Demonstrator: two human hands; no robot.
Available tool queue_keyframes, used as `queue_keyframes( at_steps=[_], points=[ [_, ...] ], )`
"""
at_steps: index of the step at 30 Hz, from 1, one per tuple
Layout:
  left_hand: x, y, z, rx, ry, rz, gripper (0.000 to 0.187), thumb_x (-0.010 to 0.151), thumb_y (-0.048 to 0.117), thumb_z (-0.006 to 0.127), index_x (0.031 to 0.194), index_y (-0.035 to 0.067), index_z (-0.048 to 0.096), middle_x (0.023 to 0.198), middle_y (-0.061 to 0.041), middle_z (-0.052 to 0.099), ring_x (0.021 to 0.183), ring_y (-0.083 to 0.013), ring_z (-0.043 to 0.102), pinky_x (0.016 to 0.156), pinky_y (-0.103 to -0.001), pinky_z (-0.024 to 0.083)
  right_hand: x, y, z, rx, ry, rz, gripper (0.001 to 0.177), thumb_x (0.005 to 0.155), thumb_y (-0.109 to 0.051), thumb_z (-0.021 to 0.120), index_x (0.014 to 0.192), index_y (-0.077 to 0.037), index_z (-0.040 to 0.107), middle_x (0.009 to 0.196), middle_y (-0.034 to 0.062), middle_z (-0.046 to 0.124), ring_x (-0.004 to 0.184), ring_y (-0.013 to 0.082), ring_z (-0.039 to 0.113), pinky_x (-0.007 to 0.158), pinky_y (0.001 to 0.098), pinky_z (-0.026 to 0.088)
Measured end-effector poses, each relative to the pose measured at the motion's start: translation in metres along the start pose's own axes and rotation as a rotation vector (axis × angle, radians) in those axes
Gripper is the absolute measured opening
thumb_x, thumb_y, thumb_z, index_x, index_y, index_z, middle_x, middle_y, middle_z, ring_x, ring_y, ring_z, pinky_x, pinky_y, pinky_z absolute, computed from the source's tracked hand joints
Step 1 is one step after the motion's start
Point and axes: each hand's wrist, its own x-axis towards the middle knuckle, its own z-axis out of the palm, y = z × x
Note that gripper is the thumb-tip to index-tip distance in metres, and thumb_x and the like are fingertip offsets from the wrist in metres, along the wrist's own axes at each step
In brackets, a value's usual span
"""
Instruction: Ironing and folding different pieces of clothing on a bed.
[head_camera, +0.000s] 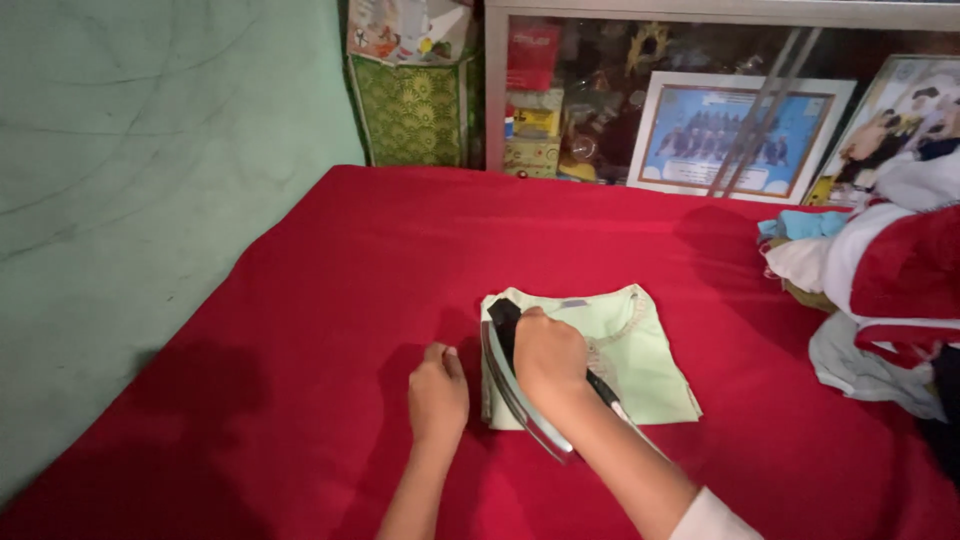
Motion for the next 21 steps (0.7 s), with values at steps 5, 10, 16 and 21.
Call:
queue_keyframes(
  at_steps=[5, 10, 16, 21],
  points=[
    [-0.003, 0.001, 0.003, 0.041, -0.028, -0.011, 0.026, 0.1, 0.026, 0.055, 0.103, 0.004, 0.067, 0.09, -0.029, 0.071, 0.089, -0.0504, 0.068, 0.074, -0.059, 0.055, -0.044, 0.018, -0.024, 0.005, -0.027, -0.055, 0.012, 0.089, -0.006, 0.06, 0.098, -0.002, 0.067, 0.078, 0.0192, 0.074, 0.076, 0.0338, 0.077, 0.067, 0.0417, 0.061],
    [-0.003, -0.006, 0.008, 0.117, -0.074, -0.014, 0.026, 0.101, 0.028, 0.054, 0.105, 0.005, 0.067, 0.093, -0.029, 0.071, 0.09, -0.05, 0.068, 0.075, -0.06, 0.055, -0.087, 0.037, -0.05, 0.133, -0.001, -0.208, 0.016, 0.082, -0.009, 0.066, 0.096, 0.0, 0.065, 0.07, 0.018, 0.072, 0.068, 0.0338, 0.074, 0.061, 0.0425, 0.059],
    [-0.012, 0.003, 0.009, 0.223, -0.116, 0.063, 0.027, 0.1, 0.029, 0.055, 0.1, 0.005, 0.067, 0.09, -0.025, 0.072, 0.086, -0.047, 0.07, 0.074, -0.057, 0.056, -0.114, 0.068, -0.06, 0.174, -0.113, -0.247, 0.026, 0.085, -0.015, 0.07, 0.104, 0.0, 0.064, 0.068, 0.0172, 0.071, 0.066, 0.0343, 0.073, 0.06, 0.0433, 0.058],
    [-0.016, 0.005, 0.011, 0.25, -0.117, 0.108, 0.026, 0.099, 0.028, 0.056, 0.101, 0.004, 0.067, 0.099, -0.025, 0.071, 0.089, -0.0464, 0.069, 0.078, -0.056, 0.055, -0.134, 0.097, -0.081, 0.091, -0.251, -0.219, 0.039, 0.086, -0.024, 0.071, 0.118, -0.004, 0.06, 0.084, 0.0174, 0.072, 0.074, 0.0358, 0.074, 0.063, 0.0459, 0.059]
  ],
)
